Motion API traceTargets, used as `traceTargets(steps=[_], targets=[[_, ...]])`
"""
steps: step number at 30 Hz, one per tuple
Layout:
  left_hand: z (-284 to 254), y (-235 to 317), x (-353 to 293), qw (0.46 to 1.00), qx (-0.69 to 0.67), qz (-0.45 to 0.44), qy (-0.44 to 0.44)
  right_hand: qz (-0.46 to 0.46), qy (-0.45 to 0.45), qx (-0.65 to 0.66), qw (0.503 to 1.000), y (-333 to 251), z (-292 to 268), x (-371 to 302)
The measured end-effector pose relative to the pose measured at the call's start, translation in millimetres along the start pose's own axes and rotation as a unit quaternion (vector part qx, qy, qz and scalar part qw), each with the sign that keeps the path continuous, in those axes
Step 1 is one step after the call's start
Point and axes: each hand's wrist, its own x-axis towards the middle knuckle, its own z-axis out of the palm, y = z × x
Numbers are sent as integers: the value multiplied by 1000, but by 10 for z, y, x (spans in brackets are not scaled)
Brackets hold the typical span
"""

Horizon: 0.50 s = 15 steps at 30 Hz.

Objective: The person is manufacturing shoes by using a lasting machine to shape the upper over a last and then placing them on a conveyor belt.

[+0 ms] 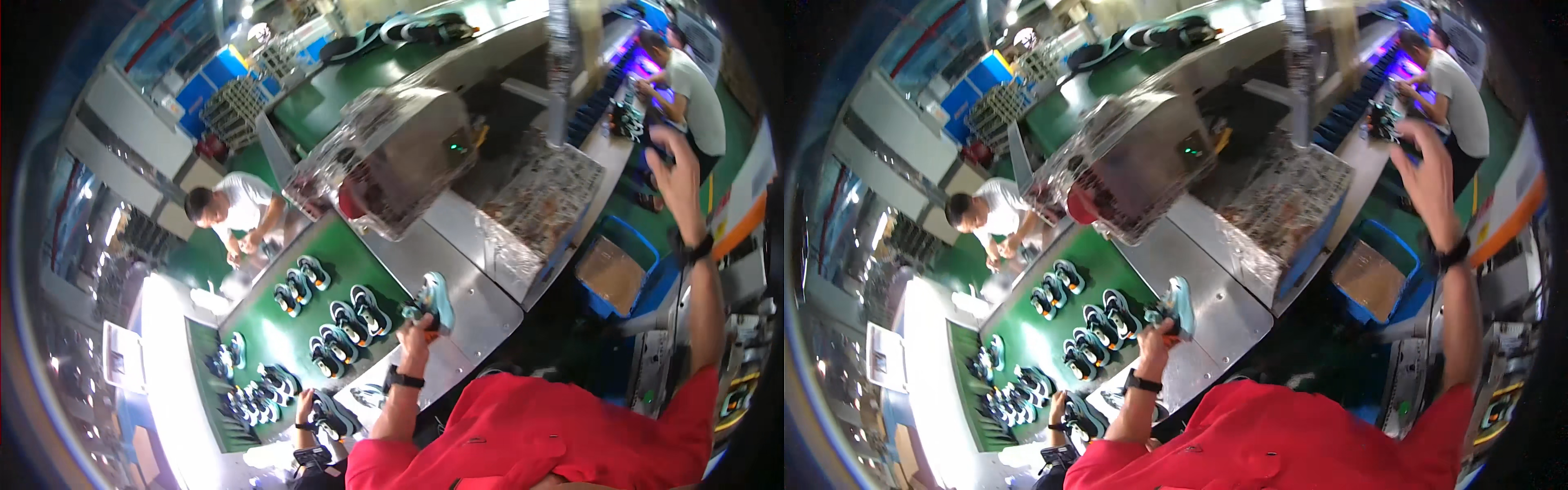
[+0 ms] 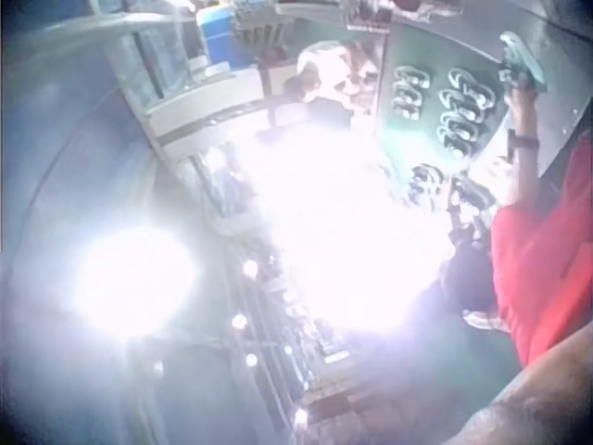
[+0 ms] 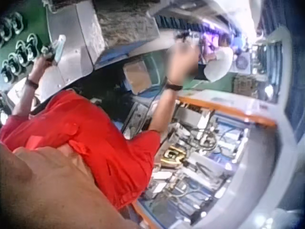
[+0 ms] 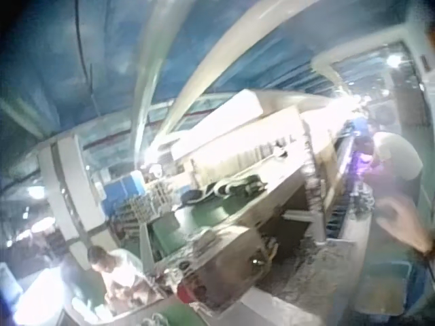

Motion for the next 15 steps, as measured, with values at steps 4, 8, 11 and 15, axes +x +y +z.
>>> traceTargets(steps=[4, 8, 11, 15], targets=[[-522, 359, 1090, 996, -23, 10, 90, -124, -71, -35, 989, -509, 1014, 1542], [-918, 649, 2268, 986, -39, 27, 158, -206, -115, -45, 971, -692, 2082, 2687], [-1436, 764, 3175, 976, 18, 46, 211, -180, -171, -74, 966, -1443, 2575, 3147], [-1873, 967, 4029, 912, 220, 137, 318, -92, -274, -135, 948, -2135, 3326, 3494]])
